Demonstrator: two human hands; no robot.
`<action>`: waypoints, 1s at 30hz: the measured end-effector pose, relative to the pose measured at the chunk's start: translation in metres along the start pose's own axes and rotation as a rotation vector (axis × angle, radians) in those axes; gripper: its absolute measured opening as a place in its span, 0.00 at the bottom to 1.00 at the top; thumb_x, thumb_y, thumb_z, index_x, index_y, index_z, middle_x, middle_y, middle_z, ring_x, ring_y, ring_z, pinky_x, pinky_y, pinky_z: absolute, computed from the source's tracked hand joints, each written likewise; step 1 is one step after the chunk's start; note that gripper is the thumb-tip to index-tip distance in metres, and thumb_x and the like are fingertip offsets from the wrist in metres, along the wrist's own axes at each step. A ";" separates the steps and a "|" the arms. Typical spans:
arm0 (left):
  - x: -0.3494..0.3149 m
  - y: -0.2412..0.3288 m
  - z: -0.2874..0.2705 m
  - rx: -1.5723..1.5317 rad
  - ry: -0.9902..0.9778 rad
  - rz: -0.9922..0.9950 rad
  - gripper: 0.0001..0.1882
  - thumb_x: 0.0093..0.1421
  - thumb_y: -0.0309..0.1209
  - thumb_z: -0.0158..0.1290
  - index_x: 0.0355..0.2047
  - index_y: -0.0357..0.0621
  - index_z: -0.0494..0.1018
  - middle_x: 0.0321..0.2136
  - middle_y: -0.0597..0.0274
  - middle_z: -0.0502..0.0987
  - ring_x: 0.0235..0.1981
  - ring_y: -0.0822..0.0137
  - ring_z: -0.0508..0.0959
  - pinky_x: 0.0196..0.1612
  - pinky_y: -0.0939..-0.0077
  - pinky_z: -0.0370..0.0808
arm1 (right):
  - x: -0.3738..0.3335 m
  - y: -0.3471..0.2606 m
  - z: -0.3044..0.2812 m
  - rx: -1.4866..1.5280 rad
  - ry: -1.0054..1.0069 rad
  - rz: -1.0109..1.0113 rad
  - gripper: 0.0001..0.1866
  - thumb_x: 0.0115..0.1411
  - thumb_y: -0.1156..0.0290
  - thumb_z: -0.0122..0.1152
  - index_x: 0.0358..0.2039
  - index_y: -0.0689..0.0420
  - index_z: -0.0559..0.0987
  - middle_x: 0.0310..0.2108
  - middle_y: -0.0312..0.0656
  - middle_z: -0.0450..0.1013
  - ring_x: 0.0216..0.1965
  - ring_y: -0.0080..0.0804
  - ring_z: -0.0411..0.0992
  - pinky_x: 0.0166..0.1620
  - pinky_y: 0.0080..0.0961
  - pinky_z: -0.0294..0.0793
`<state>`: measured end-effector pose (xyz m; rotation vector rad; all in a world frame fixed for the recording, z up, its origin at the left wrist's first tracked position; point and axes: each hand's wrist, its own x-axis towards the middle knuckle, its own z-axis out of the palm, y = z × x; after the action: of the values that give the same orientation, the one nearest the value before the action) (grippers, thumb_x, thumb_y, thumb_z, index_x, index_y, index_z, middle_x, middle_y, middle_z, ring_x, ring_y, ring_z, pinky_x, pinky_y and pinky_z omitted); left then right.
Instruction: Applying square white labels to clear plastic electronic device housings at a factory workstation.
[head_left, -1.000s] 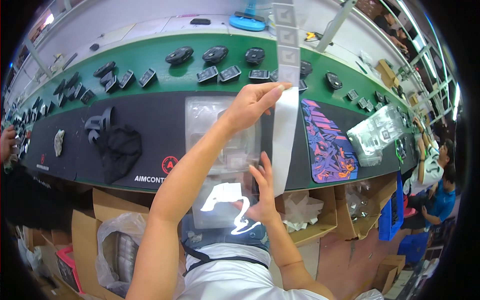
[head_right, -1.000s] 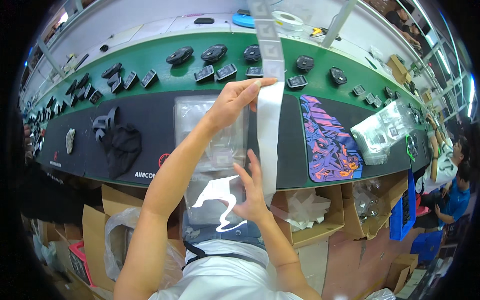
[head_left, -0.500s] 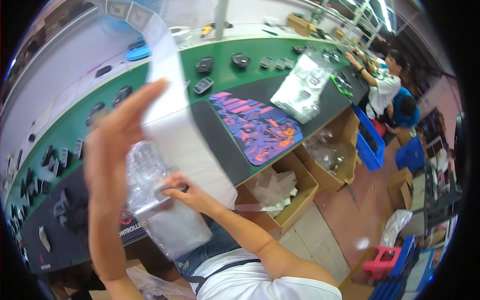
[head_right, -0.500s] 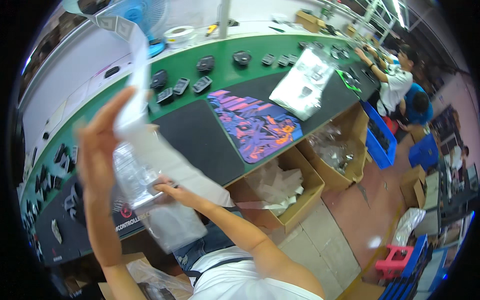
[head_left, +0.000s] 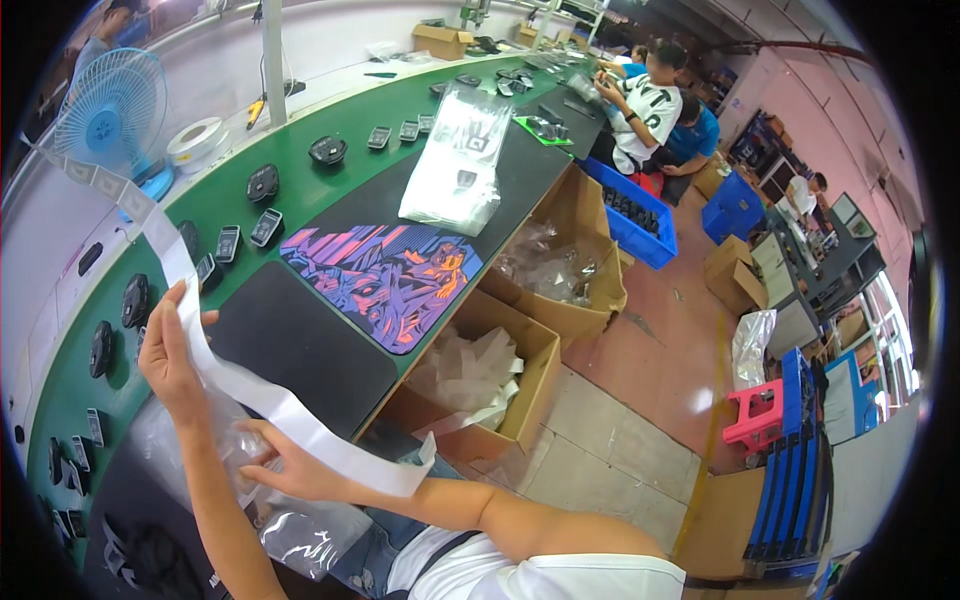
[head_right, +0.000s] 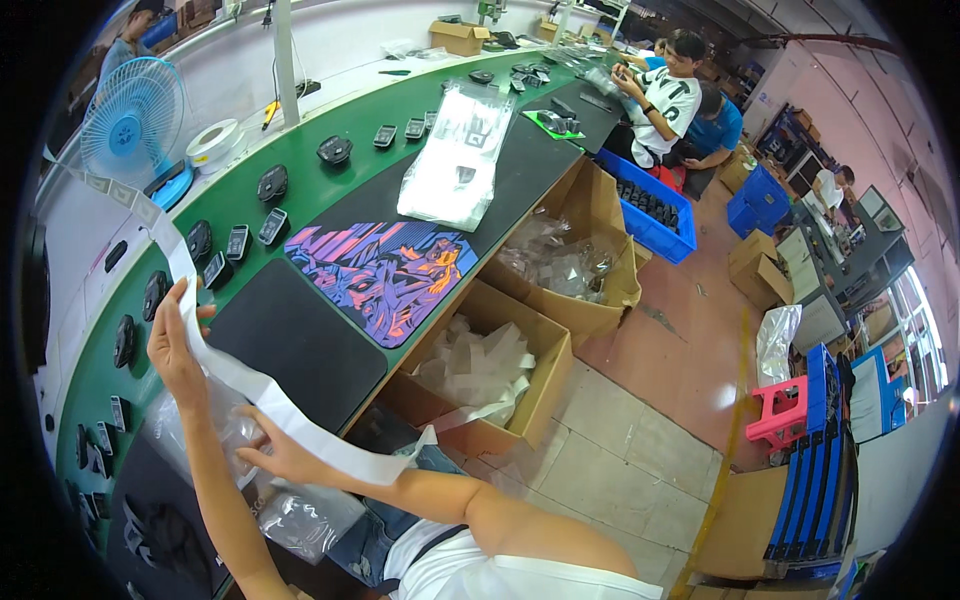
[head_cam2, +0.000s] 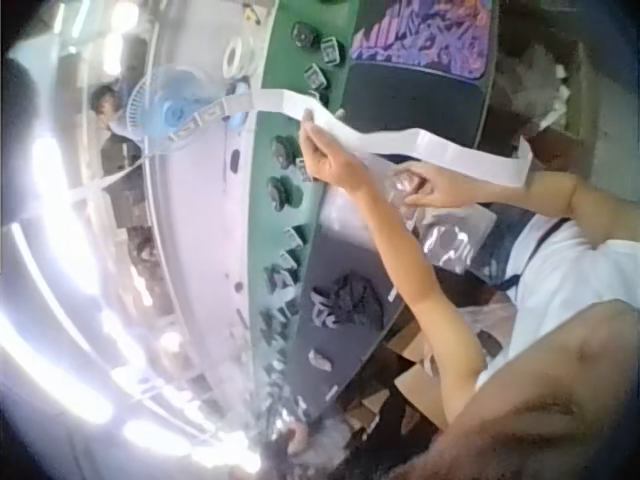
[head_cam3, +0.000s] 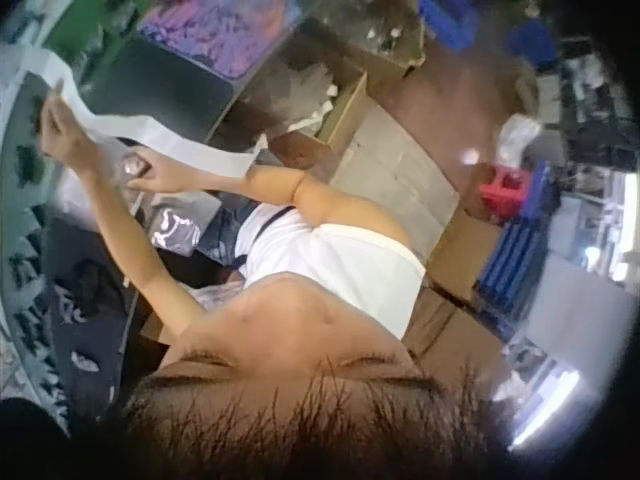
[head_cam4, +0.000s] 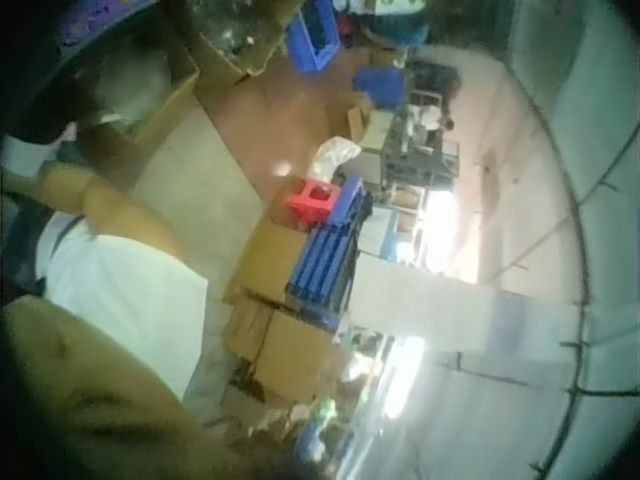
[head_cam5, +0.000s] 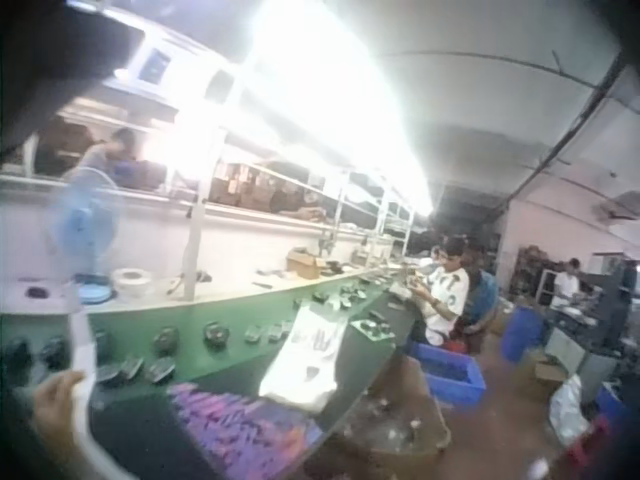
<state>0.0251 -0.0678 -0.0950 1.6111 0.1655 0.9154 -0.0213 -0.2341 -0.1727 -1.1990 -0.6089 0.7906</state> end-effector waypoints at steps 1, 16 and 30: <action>0.003 -0.005 -0.002 -0.081 0.004 -0.009 0.17 0.70 0.28 0.53 0.56 0.34 0.76 0.44 0.58 0.82 0.41 0.76 0.80 0.43 0.86 0.72 | -0.008 -0.003 -0.005 -0.049 -0.016 0.002 0.43 0.63 0.65 0.67 0.72 0.64 0.56 0.60 0.49 0.68 0.58 0.34 0.72 0.62 0.32 0.68; 0.008 -0.003 0.000 -0.114 -0.197 -0.105 0.13 0.61 0.19 0.62 0.47 0.36 0.82 0.44 0.57 0.84 0.43 0.71 0.82 0.50 0.76 0.79 | 0.000 -0.125 -0.073 -0.629 0.209 -0.604 0.10 0.57 0.78 0.68 0.41 0.61 0.83 0.37 0.40 0.82 0.37 0.25 0.79 0.43 0.23 0.77; 0.011 0.007 0.003 0.373 -0.569 -0.156 0.12 0.55 0.36 0.69 0.30 0.38 0.87 0.22 0.61 0.85 0.23 0.79 0.79 0.26 0.82 0.72 | 0.064 -0.154 -0.097 -0.837 0.193 -0.489 0.09 0.54 0.71 0.75 0.32 0.58 0.83 0.27 0.31 0.79 0.28 0.15 0.72 0.31 0.16 0.65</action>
<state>0.0315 -0.0655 -0.0835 2.1089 0.0626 0.2879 0.1244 -0.2626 -0.0496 -1.7520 -1.0703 -0.0326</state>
